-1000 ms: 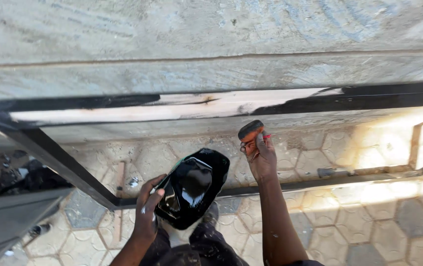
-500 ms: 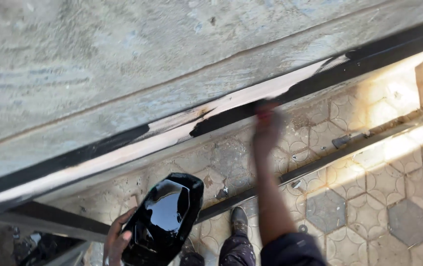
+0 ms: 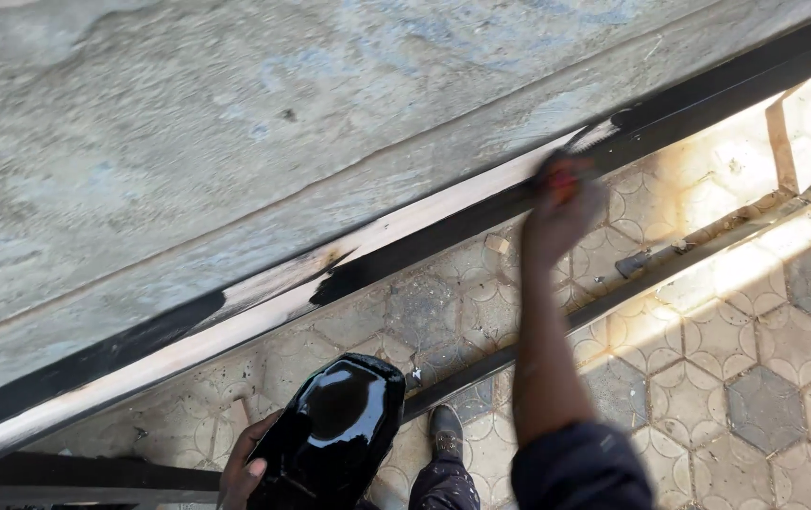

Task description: Painting a metal furniture frame with black paint using a sponge.

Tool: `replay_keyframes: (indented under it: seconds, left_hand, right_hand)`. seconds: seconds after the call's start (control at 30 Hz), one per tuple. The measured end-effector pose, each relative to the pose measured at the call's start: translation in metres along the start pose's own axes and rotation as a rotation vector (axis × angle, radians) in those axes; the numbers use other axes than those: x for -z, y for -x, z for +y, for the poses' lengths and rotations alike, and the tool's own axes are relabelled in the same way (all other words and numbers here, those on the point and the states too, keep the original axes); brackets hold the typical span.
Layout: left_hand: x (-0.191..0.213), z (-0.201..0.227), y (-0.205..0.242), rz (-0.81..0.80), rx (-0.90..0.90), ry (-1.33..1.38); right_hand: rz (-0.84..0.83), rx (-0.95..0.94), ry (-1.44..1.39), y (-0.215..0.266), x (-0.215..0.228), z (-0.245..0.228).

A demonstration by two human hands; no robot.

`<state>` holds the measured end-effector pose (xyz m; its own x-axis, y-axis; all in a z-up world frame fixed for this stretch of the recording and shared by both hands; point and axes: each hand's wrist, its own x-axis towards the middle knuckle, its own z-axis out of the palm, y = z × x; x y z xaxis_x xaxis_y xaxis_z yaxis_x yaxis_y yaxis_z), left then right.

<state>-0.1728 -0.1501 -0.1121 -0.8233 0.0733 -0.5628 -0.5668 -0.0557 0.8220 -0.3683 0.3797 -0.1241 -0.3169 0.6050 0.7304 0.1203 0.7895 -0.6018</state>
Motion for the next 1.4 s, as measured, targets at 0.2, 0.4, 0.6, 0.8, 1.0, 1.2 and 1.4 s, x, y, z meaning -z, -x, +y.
replay_keyframes:
  seconds: [0.2,0.4,0.6,0.8,1.0,1.2,1.4]
  left_hand:
    - [-0.015,-0.054,-0.041,-0.137,-0.014,-0.065]
    - [-0.112,0.036,-0.001,-0.054,0.129,0.064]
    - [-0.124,0.017,-0.010,-0.191,0.106,-0.282]
    - [-0.160,0.027,0.011,-0.097,0.084,-0.143]
    - [-0.154,0.001,0.017,-0.059,-0.007,-0.221]
    - [-0.150,-0.045,0.018,-0.045,-0.143,-0.241]
    - [-0.162,-0.084,0.020,-0.115,-0.409,-0.042]
  right_hand:
    - [-0.077,-0.647,-0.270,0.003,0.020,-0.064]
    - [-0.682,0.410,-0.180,0.098,0.033,-0.056]
    - [-0.293,-0.182,-0.001,-0.163,0.043,0.101]
    - [-1.169,0.227,-0.062,-0.243,0.048,0.075]
    - [-1.028,0.563,0.139,-0.174,-0.008,0.062]
    - [-1.391,0.537,0.350,-0.101,0.032,-0.108]
    - [-1.118,0.259,0.806,-0.222,0.019,0.088]
